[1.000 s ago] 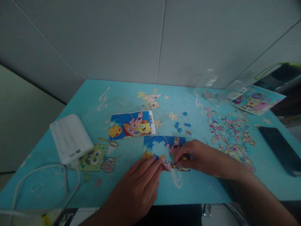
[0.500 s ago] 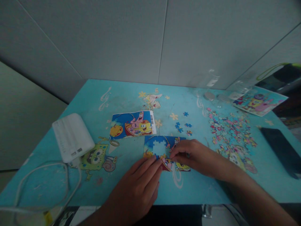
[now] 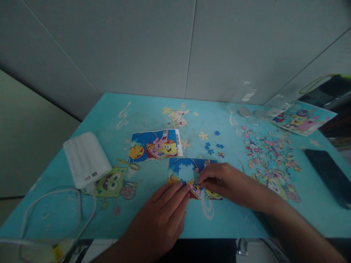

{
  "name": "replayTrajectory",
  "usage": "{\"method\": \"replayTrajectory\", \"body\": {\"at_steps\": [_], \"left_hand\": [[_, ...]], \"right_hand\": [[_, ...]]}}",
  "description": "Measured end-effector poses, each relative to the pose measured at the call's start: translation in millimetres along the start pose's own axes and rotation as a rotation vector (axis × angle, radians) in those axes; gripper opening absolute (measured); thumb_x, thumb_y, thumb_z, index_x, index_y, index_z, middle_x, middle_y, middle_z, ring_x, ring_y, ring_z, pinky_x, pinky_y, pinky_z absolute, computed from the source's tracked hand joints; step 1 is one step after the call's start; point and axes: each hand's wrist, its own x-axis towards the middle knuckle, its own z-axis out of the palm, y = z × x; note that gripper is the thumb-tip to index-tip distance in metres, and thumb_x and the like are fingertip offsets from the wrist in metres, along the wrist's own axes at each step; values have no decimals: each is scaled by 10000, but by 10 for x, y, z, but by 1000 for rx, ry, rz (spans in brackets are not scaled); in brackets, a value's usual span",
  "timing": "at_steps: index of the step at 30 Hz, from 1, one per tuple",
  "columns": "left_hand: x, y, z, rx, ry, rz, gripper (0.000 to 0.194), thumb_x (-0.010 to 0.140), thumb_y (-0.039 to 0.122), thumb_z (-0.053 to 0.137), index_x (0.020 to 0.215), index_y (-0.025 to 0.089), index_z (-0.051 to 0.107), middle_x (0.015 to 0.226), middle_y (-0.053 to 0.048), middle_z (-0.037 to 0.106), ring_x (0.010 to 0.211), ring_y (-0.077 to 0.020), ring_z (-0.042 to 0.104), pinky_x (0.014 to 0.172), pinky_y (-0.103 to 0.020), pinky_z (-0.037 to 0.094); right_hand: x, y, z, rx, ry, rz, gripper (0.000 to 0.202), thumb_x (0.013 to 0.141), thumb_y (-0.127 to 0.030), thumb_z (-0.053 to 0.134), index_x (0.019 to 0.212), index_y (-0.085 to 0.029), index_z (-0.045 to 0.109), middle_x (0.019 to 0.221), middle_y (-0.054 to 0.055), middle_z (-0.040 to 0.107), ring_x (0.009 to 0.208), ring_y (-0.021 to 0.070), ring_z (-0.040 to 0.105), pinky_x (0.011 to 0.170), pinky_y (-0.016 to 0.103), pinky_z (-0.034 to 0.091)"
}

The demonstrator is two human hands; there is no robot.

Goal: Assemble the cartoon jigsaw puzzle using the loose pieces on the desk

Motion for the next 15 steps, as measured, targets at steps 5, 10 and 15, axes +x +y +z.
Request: {"method": "replayTrajectory", "body": {"at_steps": [5,10,15], "left_hand": [[-17,-3,19,-13,-7,-6,375,979,138,505,1322,40,621,1398,-152,623,1330,-287,552,1091,-464,523],[-24,-2,12,-19,-12,-8,387,978,135,503,1338,38,608,1406,-157,613,1337,-286,542,1096,-451,520],[-17,-10,1,-29,-19,-14,391,979,143,510,1346,49,606,1403,-157,615,1328,-288,552,1098,-461,519]], "right_hand": [[-19,-59,-30,40,-24,-65,258,989,-166,589,1160,-277,747,1018,12,752,923,157,681,858,292,503],[-50,-62,-65,26,67,-61,412,972,-171,568,1351,-299,665,1082,56,718,900,179,665,816,306,520],[-54,-15,-107,-21,159,52,333,956,-160,537,1196,-247,751,955,49,722,822,173,649,773,305,504]]}}
